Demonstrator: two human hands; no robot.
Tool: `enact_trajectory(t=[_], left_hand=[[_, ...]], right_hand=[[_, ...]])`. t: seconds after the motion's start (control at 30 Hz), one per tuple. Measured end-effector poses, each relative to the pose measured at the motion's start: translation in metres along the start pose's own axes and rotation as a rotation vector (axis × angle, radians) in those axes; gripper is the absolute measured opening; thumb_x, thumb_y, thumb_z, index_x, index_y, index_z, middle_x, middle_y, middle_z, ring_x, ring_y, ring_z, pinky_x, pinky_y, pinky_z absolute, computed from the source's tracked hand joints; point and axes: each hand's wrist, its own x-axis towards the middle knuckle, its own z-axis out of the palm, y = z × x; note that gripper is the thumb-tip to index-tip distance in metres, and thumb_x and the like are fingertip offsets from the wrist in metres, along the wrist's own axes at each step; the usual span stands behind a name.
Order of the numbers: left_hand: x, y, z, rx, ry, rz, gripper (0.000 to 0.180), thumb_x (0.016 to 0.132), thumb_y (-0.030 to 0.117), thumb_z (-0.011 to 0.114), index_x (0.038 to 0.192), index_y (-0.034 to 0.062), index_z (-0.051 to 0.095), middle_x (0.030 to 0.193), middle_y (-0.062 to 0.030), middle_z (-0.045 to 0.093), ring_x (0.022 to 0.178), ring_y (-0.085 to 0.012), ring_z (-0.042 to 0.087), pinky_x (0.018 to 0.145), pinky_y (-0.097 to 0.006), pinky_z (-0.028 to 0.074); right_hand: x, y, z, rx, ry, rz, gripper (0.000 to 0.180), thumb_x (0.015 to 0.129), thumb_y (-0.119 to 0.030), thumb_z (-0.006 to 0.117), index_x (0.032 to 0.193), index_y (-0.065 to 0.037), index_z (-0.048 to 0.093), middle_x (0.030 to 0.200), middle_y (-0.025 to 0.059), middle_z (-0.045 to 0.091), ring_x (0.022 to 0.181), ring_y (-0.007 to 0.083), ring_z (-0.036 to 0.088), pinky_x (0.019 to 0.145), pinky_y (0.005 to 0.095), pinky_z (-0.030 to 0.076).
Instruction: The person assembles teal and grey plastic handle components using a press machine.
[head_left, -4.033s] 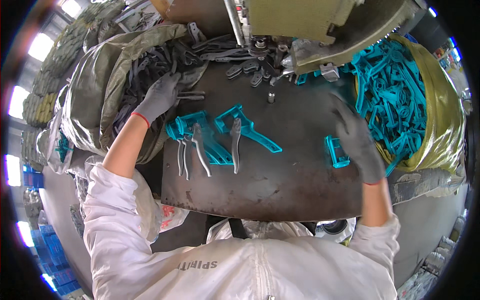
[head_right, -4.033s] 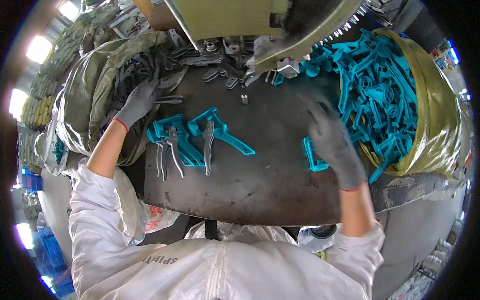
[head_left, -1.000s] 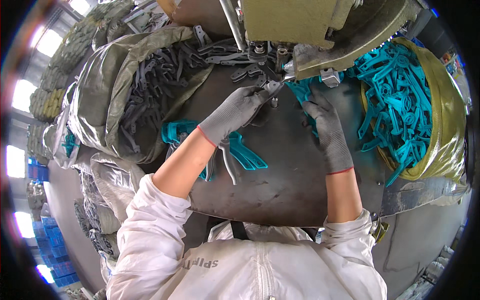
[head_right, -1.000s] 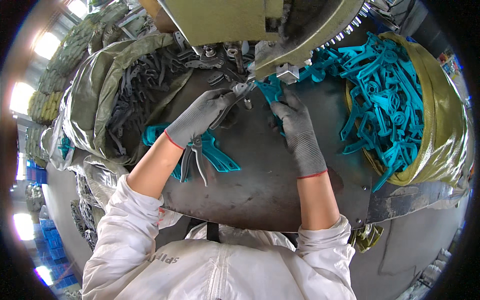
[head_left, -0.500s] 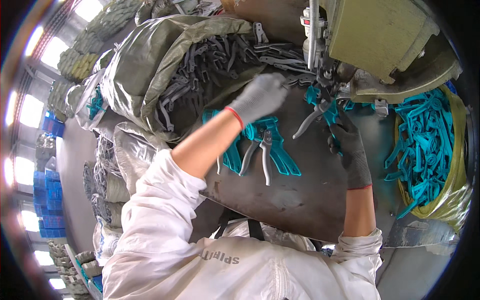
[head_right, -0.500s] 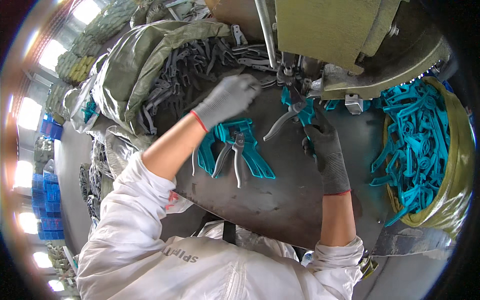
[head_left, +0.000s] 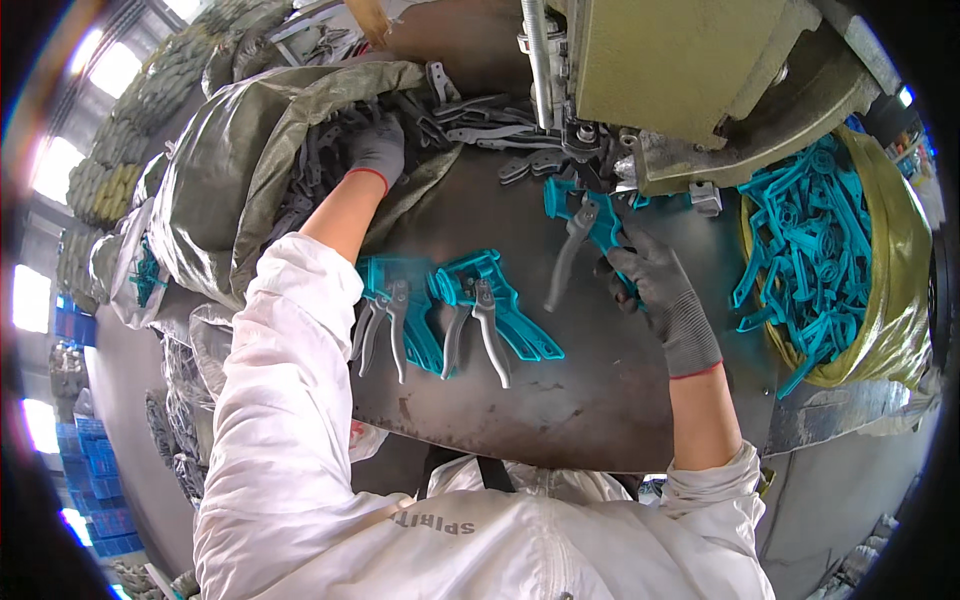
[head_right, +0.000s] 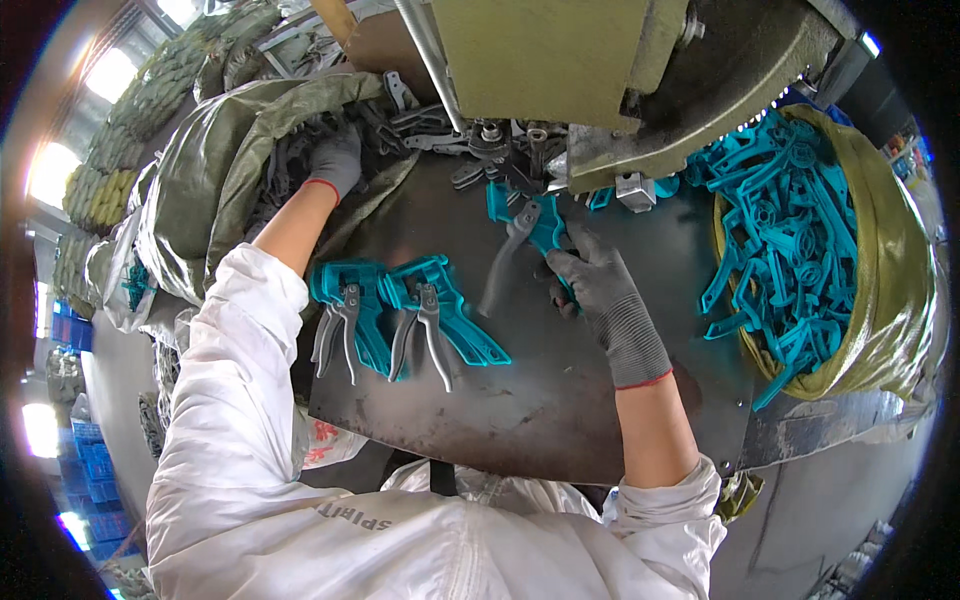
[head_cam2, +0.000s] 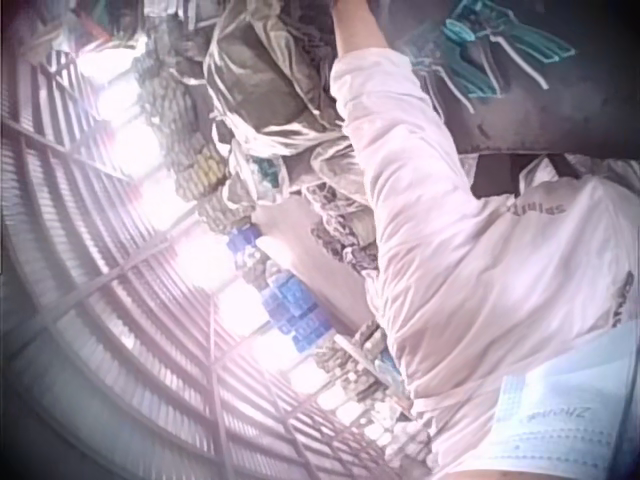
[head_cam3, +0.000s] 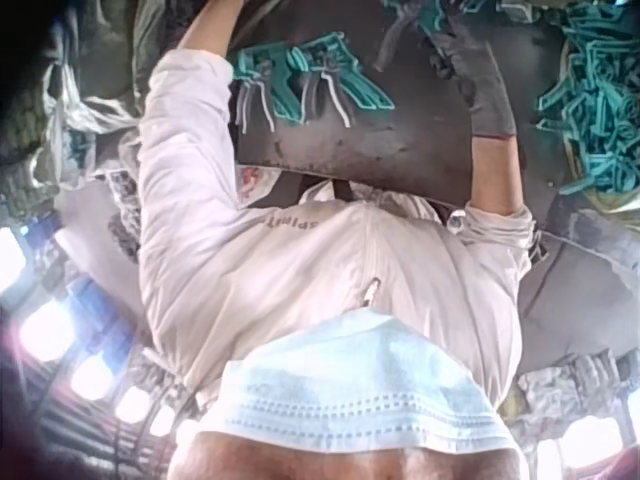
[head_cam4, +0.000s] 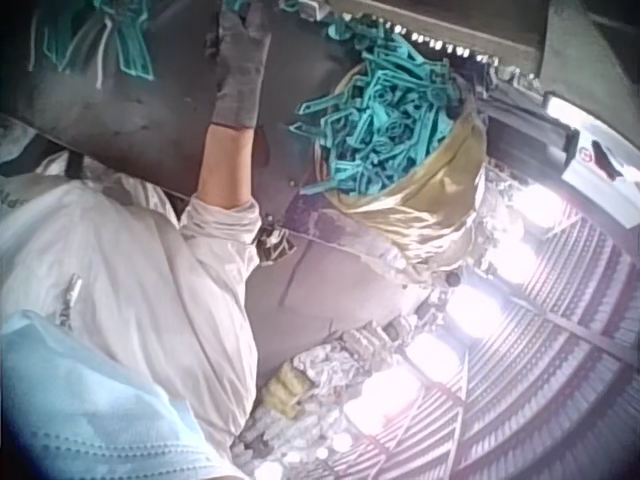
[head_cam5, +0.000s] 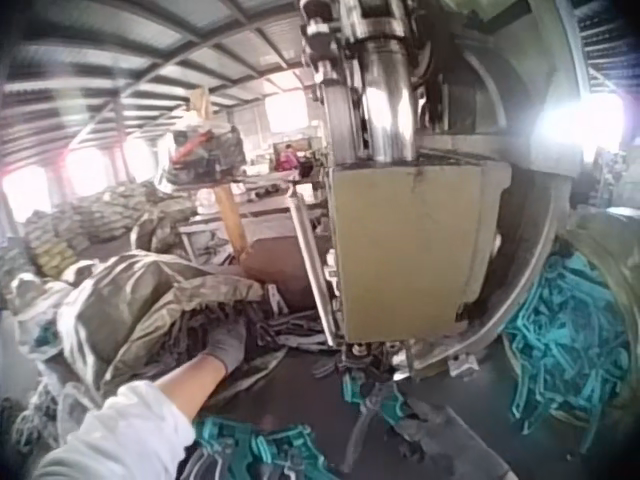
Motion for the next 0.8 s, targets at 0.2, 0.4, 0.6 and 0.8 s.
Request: enact_trajectory(t=[0.2, 0.4, 0.6, 0.8], left_hand=[[-0.027, -0.054, -0.037, -0.069, -0.133, 0.092, 0.054, 0.088, 0.026, 0.045, 0.135, 0.0023, 0.034, 0.126, -0.0291, 0.046, 0.114, -0.0373, 0.051, 0.089, -0.044, 0.045], [-0.117, 0.020, -0.153, -0.989, -0.349, 0.614, 0.030, 0.092, 0.029, 0.050, 0.097, -0.0002, 0.054, 0.071, -0.0076, 0.057, 0.066, -0.0175, 0.057, 0.057, -0.030, 0.042], [-0.180, 0.118, -0.190, -1.586, -0.917, 0.383, 0.038, 0.094, 0.034, 0.048, 0.111, 0.0005, 0.052, 0.081, 0.0004, 0.053, 0.064, -0.0064, 0.047, 0.056, -0.020, 0.039], [-0.175, 0.094, -0.119, -1.646, -0.909, 0.110, 0.043, 0.094, 0.030, 0.048, 0.121, -0.0024, 0.047, 0.098, -0.0064, 0.058, 0.088, -0.0126, 0.058, 0.078, -0.025, 0.048]], right_hand=[[0.002, 0.009, 0.006, 0.035, -0.068, 0.024, 0.048, 0.084, -0.011, 0.050, 0.132, -0.007, 0.042, 0.077, 0.0051, 0.058, 0.048, 0.0065, 0.048, 0.040, 0.0199, 0.036], [0.006, 0.025, -0.002, 0.165, -0.057, -0.071, 0.022, 0.086, -0.011, 0.053, 0.108, -0.007, 0.053, 0.074, 0.0011, 0.052, 0.051, 0.0061, 0.049, 0.043, 0.0220, 0.040], [-0.003, 0.034, -0.003, -0.248, 0.198, -0.349, 0.028, 0.081, -0.010, 0.055, 0.108, -0.007, 0.054, 0.083, 0.0131, 0.057, 0.061, 0.0246, 0.056, 0.053, 0.0349, 0.046], [-0.059, 0.075, -0.169, -1.502, 1.113, -0.119, 0.037, 0.082, -0.008, 0.049, 0.119, -0.010, 0.049, 0.094, 0.0164, 0.059, 0.089, 0.0338, 0.059, 0.072, 0.0430, 0.049]])
